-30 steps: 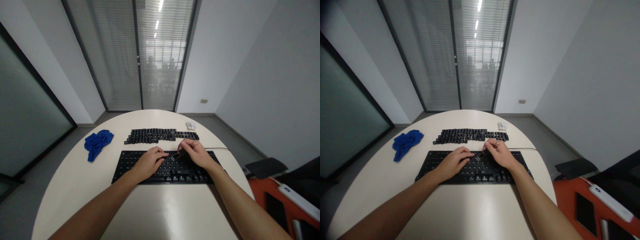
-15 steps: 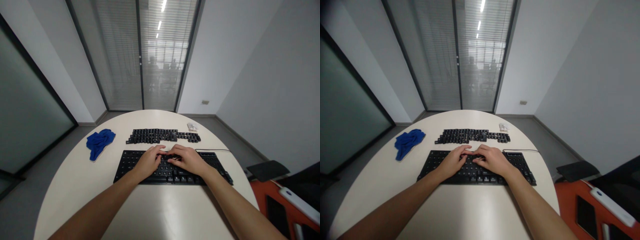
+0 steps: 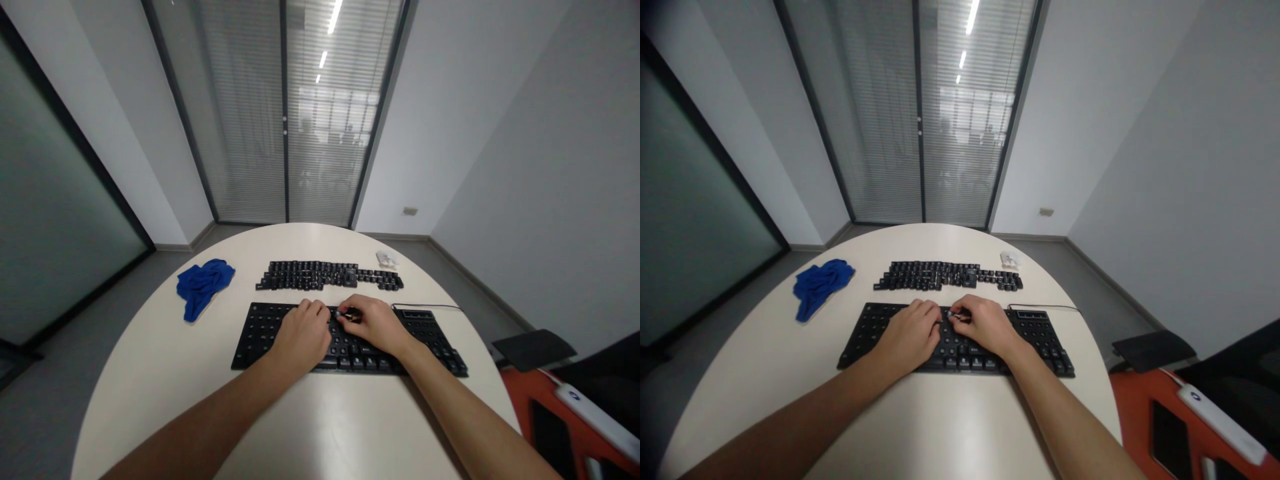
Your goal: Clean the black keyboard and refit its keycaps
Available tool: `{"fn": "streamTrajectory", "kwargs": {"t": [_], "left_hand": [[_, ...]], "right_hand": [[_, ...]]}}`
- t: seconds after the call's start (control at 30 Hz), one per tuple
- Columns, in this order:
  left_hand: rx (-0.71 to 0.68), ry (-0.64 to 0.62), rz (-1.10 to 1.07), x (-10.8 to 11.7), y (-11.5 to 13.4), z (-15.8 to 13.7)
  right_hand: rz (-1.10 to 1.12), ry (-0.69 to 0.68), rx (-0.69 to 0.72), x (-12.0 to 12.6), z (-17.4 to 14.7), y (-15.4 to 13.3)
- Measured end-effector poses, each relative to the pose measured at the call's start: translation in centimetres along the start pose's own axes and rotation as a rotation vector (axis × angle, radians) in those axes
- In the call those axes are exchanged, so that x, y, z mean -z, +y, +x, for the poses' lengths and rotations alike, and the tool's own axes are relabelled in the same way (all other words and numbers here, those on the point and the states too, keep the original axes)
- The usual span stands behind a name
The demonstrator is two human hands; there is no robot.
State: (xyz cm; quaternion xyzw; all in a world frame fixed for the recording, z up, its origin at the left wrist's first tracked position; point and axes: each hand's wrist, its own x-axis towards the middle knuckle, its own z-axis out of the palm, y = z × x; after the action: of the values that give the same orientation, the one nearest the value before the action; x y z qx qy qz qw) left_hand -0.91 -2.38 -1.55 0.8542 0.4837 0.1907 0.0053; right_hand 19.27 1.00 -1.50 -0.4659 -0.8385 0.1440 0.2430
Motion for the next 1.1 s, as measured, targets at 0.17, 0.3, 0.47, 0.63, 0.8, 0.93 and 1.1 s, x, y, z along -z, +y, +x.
{"fn": "streamTrajectory", "kwargs": {"t": [0.17,0.3,0.47,0.63,0.8,0.93,1.1], "left_hand": [[0.025,-0.037,0.022,0.5,1.9,-1.3],[0.028,-0.023,0.043,0.3,2.2,-1.8],[0.008,-0.03,0.061,0.1,1.9,-1.7],[0.004,-0.07,0.06,0.1,1.9,-1.6],[0.01,-0.084,0.049,0.2,2.0,-1.5],[0.008,-0.082,0.058,0.0,1.9,-1.5],[0.006,-0.079,0.069,-0.1,1.9,-1.5]], "right_hand": [[-0.026,0.048,-0.119,0.6,0.9,0.1],[-0.151,0.021,-0.126,0.9,2.4,0.3],[-0.326,-0.074,-0.1,0.4,4.6,0.8],[-0.437,-0.129,-0.095,-0.4,6.0,1.2],[-0.446,-0.135,-0.083,-0.8,6.9,1.4],[-0.431,-0.121,-0.069,-0.9,6.9,1.5],[-0.404,-0.096,-0.066,-1.1,6.4,1.7]]}}
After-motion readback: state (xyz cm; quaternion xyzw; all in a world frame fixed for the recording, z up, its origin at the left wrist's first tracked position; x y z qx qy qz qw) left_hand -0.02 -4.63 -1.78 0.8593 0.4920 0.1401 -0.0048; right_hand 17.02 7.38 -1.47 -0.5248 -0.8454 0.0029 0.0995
